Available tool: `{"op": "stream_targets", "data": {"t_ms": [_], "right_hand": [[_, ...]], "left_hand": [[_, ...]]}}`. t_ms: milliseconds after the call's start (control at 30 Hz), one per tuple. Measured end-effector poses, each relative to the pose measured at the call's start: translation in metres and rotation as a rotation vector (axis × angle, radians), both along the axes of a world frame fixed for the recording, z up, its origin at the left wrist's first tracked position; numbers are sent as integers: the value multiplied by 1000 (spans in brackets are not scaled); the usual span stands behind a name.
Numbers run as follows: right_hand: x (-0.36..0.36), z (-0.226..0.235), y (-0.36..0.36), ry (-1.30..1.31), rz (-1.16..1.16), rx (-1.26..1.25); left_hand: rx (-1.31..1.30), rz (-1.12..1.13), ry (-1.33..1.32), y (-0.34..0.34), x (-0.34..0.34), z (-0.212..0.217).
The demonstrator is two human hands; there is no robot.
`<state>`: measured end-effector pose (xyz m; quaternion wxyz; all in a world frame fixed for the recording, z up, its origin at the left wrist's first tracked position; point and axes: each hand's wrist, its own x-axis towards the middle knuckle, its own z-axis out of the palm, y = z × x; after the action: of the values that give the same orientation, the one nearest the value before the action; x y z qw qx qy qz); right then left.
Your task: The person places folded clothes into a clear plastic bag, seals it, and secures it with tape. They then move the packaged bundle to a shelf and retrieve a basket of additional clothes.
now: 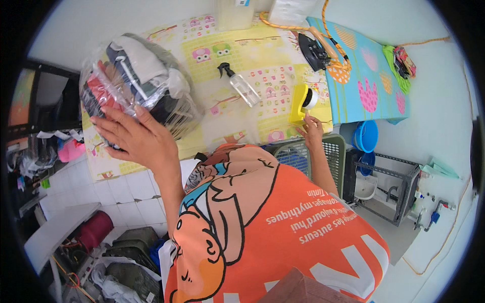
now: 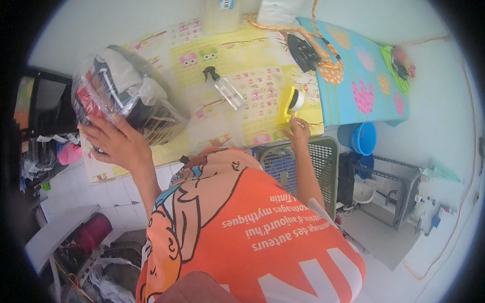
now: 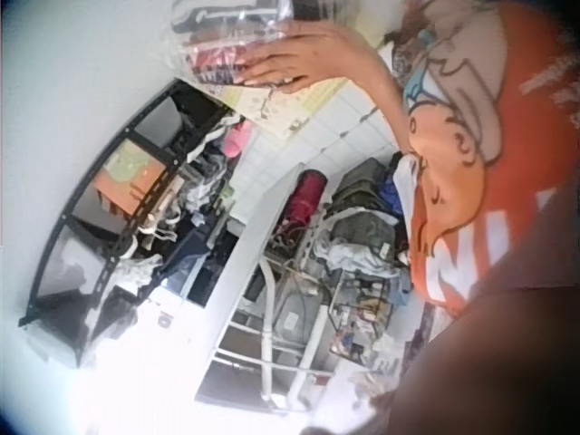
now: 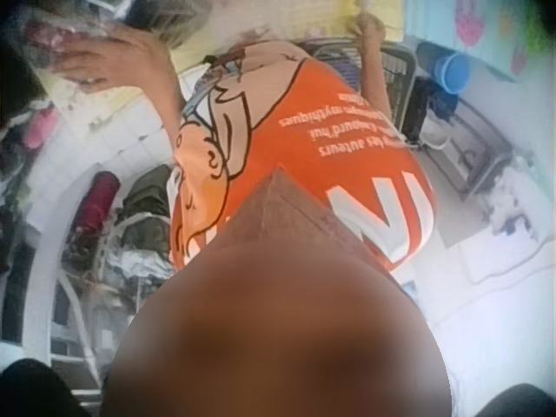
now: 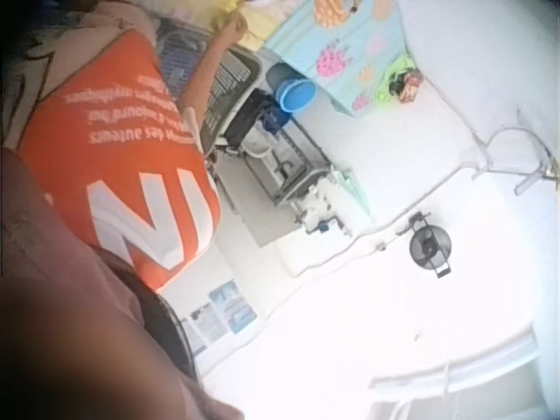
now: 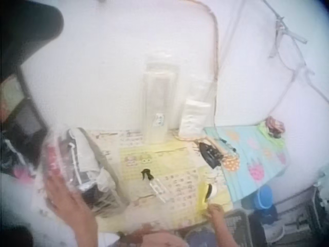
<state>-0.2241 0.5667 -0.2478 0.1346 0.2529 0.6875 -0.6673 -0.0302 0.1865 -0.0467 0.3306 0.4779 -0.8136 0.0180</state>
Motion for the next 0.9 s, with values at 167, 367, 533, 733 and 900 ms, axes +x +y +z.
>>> {"op": "stream_targets", "data": {"t_ms": [167, 367, 533, 733, 900], "right_hand": [[-12, -3, -10, 65, 32, -38], [-38, -1, -22, 87, 68, -32], [-85, -5, -44, 128, 56, -113], [-95, -12, -54, 109, -9, -122], [-90, -1, -57, 63, -44, -100]], "left_hand": [[-2, 9, -24, -2, 1, 1], [33, -22, -1, 1, 1, 3], [13, -12, -16, 1, 1, 2], [-5, 5, -26, -1, 1, -1], [-2, 22, -33, 0, -1, -1]]}}
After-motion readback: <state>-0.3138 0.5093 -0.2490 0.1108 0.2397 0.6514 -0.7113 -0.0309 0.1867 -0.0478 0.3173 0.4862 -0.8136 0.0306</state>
